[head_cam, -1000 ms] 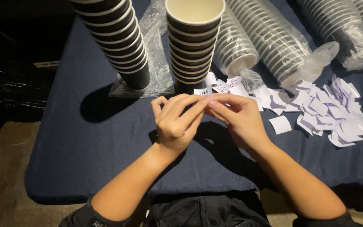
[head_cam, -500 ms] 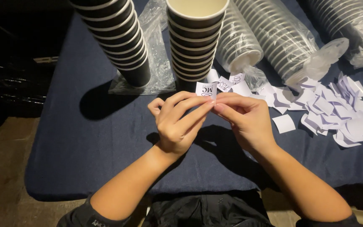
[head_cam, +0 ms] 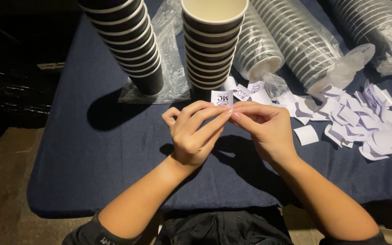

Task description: Applying small paper labels to the side of paper cups

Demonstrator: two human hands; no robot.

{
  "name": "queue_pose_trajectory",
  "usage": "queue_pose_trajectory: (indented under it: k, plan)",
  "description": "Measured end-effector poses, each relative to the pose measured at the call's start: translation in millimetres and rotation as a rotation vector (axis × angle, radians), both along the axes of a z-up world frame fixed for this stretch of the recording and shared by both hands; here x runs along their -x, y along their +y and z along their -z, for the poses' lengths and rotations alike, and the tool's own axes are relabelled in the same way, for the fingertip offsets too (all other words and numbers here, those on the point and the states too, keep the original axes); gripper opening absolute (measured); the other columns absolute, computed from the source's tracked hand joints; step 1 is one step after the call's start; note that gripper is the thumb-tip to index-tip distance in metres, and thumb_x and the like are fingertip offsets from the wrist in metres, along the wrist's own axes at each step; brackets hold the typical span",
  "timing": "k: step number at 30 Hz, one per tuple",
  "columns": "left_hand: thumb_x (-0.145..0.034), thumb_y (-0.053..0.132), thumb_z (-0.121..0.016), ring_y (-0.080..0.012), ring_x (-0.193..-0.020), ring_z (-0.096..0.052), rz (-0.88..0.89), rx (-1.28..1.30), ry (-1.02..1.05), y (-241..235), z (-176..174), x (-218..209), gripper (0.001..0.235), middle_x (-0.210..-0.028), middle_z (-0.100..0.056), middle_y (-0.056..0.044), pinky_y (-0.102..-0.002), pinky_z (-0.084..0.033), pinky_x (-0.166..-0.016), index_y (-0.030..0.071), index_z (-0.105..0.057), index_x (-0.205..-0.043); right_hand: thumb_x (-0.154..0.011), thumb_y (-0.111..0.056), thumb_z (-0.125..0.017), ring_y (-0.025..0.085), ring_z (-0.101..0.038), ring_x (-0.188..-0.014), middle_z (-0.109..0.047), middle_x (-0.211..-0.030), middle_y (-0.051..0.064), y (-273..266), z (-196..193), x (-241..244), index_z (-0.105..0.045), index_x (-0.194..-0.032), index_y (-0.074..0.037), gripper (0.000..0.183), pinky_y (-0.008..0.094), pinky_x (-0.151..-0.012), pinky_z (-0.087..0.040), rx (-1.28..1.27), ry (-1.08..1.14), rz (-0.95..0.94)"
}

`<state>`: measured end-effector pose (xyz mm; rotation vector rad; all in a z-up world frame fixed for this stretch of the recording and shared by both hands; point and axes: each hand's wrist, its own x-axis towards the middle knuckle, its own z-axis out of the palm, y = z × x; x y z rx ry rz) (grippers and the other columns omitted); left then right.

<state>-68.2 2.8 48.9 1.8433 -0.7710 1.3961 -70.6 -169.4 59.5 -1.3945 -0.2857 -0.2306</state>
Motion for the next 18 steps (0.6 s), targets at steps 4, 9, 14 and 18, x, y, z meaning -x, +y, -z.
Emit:
queue_pose_trajectory:
  k: [4,9,14,18]
  plan:
    - [-0.097,0.012,-0.075,-0.0186,-0.104,-0.073,-0.020,-0.021,-0.011,-0.2,3.4,-1.0,0.017,-0.108,-0.078,0.006,-0.038,-0.032,-0.087,0.021,-0.081,-0.110,-0.089,0.008,-0.078,0.021,-0.075,-0.082,-0.074,-0.095,0.026,-0.5,-0.6,0.1,-0.075,-0.095,0.015,0.010,0.033,-0.073,-0.065,0.005,0.015,0.002]
    - [-0.097,0.011,-0.074,-0.0194,-0.105,-0.073,-0.013,-0.033,-0.014,0.8,6.3,-3.6,0.018,-0.109,-0.078,0.005,-0.039,-0.032,-0.087,0.020,-0.081,-0.111,-0.089,0.007,-0.078,0.019,-0.074,-0.081,-0.074,-0.096,0.025,-1.0,2.2,-1.5,-0.075,-0.095,0.014,0.009,0.032,-0.073,-0.066,0.035,0.014,0.018]
    - [-0.097,0.011,-0.074,-0.0192,-0.103,-0.073,-0.014,-0.038,-0.021,0.6,5.7,-3.2,0.017,-0.109,-0.078,0.005,-0.038,-0.032,-0.087,0.019,-0.081,-0.111,-0.089,0.006,-0.079,0.019,-0.075,-0.081,-0.074,-0.096,0.025,-0.2,-0.6,-0.5,-0.075,-0.096,0.013,0.010,0.032,-0.074,-0.066,0.035,0.021,0.018]
    - [-0.097,0.010,-0.075,-0.0183,-0.102,-0.073,-0.024,-0.024,-0.011,0.0,7.0,-2.9,0.017,-0.108,-0.078,0.006,-0.038,-0.032,-0.087,0.020,-0.081,-0.109,-0.088,0.006,-0.080,0.018,-0.074,-0.080,-0.075,-0.096,0.024,0.3,-1.4,-0.6,-0.076,-0.095,0.013,0.010,0.032,-0.073,-0.066,0.044,0.030,0.023]
